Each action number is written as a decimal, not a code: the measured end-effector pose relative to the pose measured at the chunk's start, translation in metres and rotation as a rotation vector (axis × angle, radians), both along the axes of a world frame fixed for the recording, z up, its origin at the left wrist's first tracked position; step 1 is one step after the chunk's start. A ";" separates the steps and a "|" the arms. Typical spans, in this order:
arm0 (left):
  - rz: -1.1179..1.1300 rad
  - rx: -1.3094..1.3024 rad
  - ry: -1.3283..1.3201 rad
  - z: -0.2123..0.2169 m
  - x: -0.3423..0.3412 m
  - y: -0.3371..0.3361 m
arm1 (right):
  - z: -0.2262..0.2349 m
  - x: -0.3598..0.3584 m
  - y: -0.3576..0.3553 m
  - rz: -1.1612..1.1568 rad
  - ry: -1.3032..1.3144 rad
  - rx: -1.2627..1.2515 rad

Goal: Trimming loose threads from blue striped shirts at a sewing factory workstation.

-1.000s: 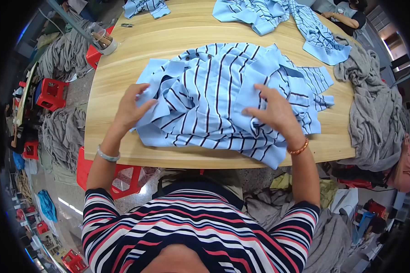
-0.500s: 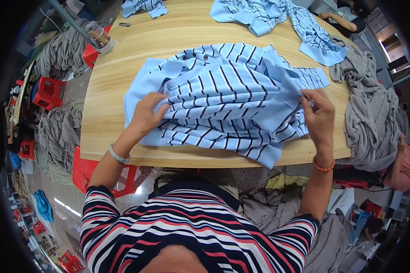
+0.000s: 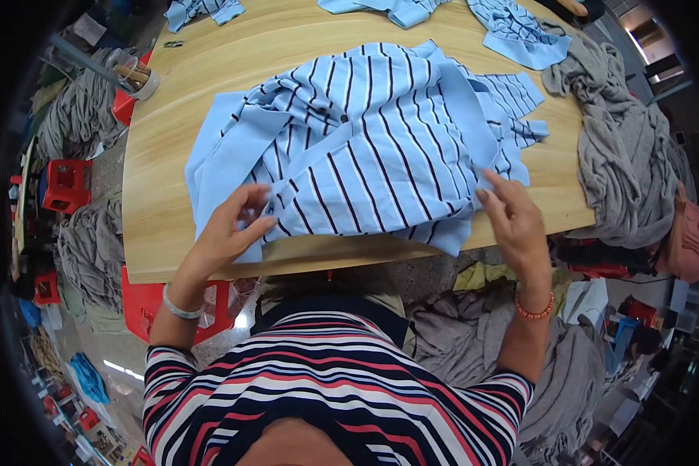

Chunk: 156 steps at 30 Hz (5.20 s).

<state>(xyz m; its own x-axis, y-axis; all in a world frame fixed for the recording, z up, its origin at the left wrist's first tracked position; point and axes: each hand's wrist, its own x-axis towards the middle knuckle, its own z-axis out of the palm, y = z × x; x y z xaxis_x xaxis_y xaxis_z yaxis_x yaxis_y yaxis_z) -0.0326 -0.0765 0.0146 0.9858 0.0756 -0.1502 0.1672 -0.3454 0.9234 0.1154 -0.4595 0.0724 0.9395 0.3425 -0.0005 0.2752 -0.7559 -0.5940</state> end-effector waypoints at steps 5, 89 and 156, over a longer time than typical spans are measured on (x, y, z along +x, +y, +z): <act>0.066 0.384 -0.505 -0.023 0.084 -0.048 | -0.017 -0.013 0.066 0.277 -0.103 0.101; 0.374 0.100 -0.235 -0.066 0.032 0.010 | -0.045 -0.041 0.117 0.383 -0.024 0.132; 0.557 -0.118 -0.411 -0.069 -0.040 -0.014 | -0.055 -0.109 0.224 0.561 -0.188 -0.057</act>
<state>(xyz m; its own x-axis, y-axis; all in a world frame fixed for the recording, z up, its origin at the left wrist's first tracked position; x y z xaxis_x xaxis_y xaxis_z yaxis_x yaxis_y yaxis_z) -0.0730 -0.0902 -0.0545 0.7836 0.5923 0.1875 -0.0802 -0.2029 0.9759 0.0066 -0.2354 0.0169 0.6005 0.7912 0.1157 0.7388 -0.4936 -0.4589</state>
